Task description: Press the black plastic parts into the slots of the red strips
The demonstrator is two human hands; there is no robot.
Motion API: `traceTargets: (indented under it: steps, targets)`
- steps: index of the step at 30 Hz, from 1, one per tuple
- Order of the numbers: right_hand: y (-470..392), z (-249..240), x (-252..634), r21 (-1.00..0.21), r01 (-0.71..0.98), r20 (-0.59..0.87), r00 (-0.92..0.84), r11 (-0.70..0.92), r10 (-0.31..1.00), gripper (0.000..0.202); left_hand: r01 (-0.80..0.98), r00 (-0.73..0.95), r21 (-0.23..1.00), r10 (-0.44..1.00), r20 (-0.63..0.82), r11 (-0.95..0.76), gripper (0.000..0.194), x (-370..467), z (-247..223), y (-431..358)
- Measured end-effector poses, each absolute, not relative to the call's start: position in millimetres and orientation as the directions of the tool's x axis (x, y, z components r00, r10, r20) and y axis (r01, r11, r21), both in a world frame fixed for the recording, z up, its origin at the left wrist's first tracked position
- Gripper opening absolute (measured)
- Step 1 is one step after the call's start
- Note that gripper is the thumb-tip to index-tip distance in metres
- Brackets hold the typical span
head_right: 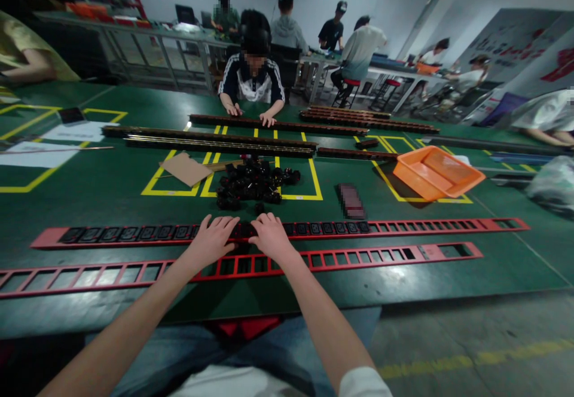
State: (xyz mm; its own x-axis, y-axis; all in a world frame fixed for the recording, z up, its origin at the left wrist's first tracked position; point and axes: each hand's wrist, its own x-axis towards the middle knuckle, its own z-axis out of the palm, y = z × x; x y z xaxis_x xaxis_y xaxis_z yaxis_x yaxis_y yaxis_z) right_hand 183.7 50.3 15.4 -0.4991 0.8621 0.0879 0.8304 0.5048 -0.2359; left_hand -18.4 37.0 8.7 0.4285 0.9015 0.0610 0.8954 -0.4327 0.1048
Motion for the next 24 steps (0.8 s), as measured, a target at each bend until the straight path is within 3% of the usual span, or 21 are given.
traceTargets:
  steps: [5,9,12,18,24]
  targets:
    - [51,17,161,-0.178,0.837,0.091,-0.510,0.518,0.855,0.033,0.878,0.467,0.097,0.883,0.045,-0.469,0.048,-13,9,39]
    - [51,24,167,-0.212,0.806,0.076,-0.550,0.552,0.832,0.041,0.884,0.456,0.096,0.889,0.036,-0.457,0.039,-15,10,42]
    - [48,27,193,-0.220,0.834,0.093,-0.499,0.507,0.862,0.052,0.870,0.476,0.122,0.878,0.050,-0.478,0.041,-22,10,44]
    - [42,25,258,-0.166,0.904,0.036,-0.394,0.394,0.919,0.044,0.871,0.465,0.147,0.883,0.068,-0.470,0.041,-44,7,45]
    - [50,17,260,-0.243,0.868,0.009,-0.445,0.433,0.896,0.045,0.886,0.438,0.142,0.897,0.059,-0.442,0.038,-60,6,41]
